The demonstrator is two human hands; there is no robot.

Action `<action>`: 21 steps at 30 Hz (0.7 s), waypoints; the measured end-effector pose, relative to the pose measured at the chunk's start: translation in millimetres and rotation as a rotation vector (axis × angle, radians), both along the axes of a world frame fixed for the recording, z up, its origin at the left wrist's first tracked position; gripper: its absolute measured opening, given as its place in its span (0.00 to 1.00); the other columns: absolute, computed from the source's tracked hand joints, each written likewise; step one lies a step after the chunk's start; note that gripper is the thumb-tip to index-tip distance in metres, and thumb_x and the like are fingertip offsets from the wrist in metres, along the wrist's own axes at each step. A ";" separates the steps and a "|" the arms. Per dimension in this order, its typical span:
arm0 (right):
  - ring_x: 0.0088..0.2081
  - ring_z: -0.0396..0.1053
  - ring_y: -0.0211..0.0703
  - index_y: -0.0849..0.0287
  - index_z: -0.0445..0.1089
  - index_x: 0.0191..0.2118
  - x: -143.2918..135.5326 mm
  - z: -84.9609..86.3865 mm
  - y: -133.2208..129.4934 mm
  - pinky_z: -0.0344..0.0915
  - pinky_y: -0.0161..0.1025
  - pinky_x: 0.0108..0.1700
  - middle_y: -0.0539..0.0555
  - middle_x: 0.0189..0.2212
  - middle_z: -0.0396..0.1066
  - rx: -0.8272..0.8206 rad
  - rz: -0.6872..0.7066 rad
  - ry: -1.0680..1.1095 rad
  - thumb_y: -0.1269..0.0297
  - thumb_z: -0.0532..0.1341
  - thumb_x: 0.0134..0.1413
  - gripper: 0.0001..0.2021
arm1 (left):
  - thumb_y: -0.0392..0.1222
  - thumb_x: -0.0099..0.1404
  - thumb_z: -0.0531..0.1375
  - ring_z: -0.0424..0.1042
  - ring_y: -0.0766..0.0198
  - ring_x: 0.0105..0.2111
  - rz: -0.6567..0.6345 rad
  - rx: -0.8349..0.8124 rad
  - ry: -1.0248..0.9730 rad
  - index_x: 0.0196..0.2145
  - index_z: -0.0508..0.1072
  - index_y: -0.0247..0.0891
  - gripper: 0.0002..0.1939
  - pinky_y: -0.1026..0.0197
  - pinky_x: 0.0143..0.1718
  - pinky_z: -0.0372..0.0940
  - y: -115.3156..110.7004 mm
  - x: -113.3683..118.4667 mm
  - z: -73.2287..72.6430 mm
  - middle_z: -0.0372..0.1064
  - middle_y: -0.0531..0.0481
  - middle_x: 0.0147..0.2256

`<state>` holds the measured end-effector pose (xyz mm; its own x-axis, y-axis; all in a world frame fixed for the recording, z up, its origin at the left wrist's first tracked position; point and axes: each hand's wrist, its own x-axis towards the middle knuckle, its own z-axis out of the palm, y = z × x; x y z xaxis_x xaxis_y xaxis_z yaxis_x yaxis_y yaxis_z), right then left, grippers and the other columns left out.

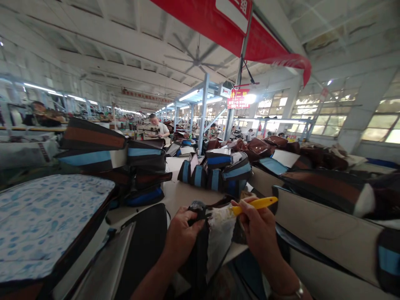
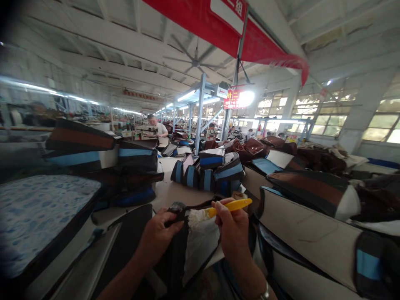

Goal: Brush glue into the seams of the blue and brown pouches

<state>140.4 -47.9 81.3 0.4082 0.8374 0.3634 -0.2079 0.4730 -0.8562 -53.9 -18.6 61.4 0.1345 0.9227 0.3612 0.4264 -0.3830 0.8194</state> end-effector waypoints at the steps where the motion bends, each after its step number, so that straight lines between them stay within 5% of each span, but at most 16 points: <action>1: 0.18 0.55 0.31 0.58 0.68 0.32 -3.6 3.7 5.0 0.52 0.28 0.19 0.43 0.17 0.60 0.035 -0.039 -0.150 0.56 0.65 0.55 0.11 | 0.44 0.59 0.61 0.70 0.58 0.39 -0.010 -0.008 -0.003 0.30 0.79 0.41 0.08 0.58 0.43 0.63 -0.3 0.0 0.9 0.70 0.49 0.37; 5: 0.24 0.64 0.38 0.58 0.70 0.30 -14.3 10.2 23.3 0.61 0.34 0.29 0.47 0.20 0.66 0.143 -0.180 -0.556 0.57 0.62 0.57 0.10 | 0.46 0.60 0.60 0.71 0.56 0.40 -0.045 -0.002 -0.024 0.32 0.80 0.41 0.09 0.56 0.44 0.64 -3.1 -1.7 1.0 0.71 0.48 0.37; 9: 0.26 0.65 0.40 0.57 0.70 0.33 -11.9 10.5 28.8 0.62 0.36 0.31 0.48 0.23 0.67 0.167 -0.270 -0.530 0.56 0.61 0.58 0.10 | 0.45 0.60 0.60 0.71 0.56 0.39 -0.032 -0.007 -0.016 0.29 0.78 0.40 0.09 0.55 0.44 0.64 -5.1 -4.6 -0.9 0.71 0.49 0.36; 21: 0.24 0.65 0.39 0.57 0.69 0.31 -20.4 6.4 24.5 0.61 0.35 0.29 0.47 0.21 0.67 0.197 -0.211 -0.598 0.58 0.61 0.59 0.09 | 0.46 0.61 0.58 0.71 0.55 0.40 0.013 0.052 0.042 0.30 0.78 0.39 0.10 0.54 0.45 0.64 -2.0 0.9 -1.1 0.71 0.47 0.36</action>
<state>120.0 -23.5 87.7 0.2364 0.6564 0.7165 0.3909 0.6108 -0.6886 -53.0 -20.6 60.3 0.1389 0.9046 0.4030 0.4650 -0.4188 0.7800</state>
